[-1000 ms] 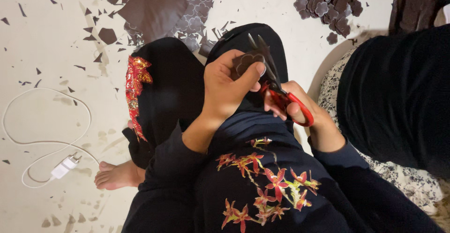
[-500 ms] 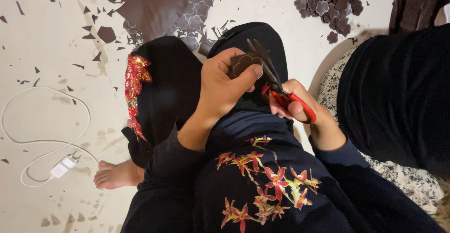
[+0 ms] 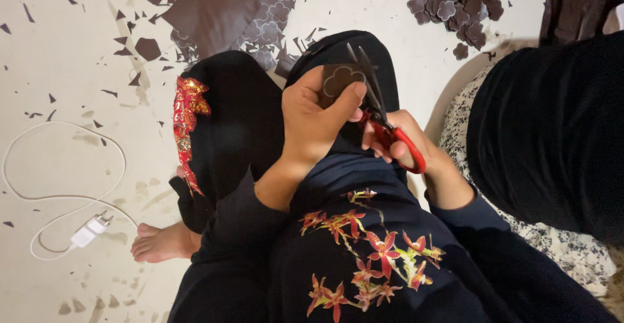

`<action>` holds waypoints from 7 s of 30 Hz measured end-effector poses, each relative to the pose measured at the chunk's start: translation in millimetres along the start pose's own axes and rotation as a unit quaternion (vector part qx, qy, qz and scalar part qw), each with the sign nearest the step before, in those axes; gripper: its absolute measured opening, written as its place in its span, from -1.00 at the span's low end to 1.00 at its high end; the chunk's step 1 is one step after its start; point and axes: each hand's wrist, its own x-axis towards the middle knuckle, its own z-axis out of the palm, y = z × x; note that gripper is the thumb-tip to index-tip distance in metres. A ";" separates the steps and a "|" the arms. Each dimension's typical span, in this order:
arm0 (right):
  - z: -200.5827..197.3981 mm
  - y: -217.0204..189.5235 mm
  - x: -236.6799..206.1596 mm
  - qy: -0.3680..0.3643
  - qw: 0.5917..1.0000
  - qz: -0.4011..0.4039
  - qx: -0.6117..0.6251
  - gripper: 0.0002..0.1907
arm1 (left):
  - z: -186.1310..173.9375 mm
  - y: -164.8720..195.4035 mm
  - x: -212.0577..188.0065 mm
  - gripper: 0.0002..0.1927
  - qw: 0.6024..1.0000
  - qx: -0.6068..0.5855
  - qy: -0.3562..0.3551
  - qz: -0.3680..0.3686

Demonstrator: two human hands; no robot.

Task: The person sits on the floor and uses red-handled scissors to cut small, flower-shaped pieces from a brown patterned fabric sheet. They hold the fabric with one hand and cut along the outlines with the other, accumulating cut pieces and scraps on the floor.

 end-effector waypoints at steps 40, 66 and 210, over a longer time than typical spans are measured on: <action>-12.1 -22.0 1.3 -0.055 0.998 -0.003 -0.034 0.14 | -5.0 11.9 1.8 -0.92 0.995 0.082 -0.060 -0.019; -8.6 -27.4 -0.2 -0.057 0.998 -0.015 -0.030 0.14 | -12.3 5.9 5.3 -0.89 0.996 0.081 -0.039 -0.014; -15.7 -11.8 0.7 -0.033 0.996 0.010 -0.081 0.03 | -19.3 9.7 11.9 -0.89 0.994 0.060 -0.063 -0.072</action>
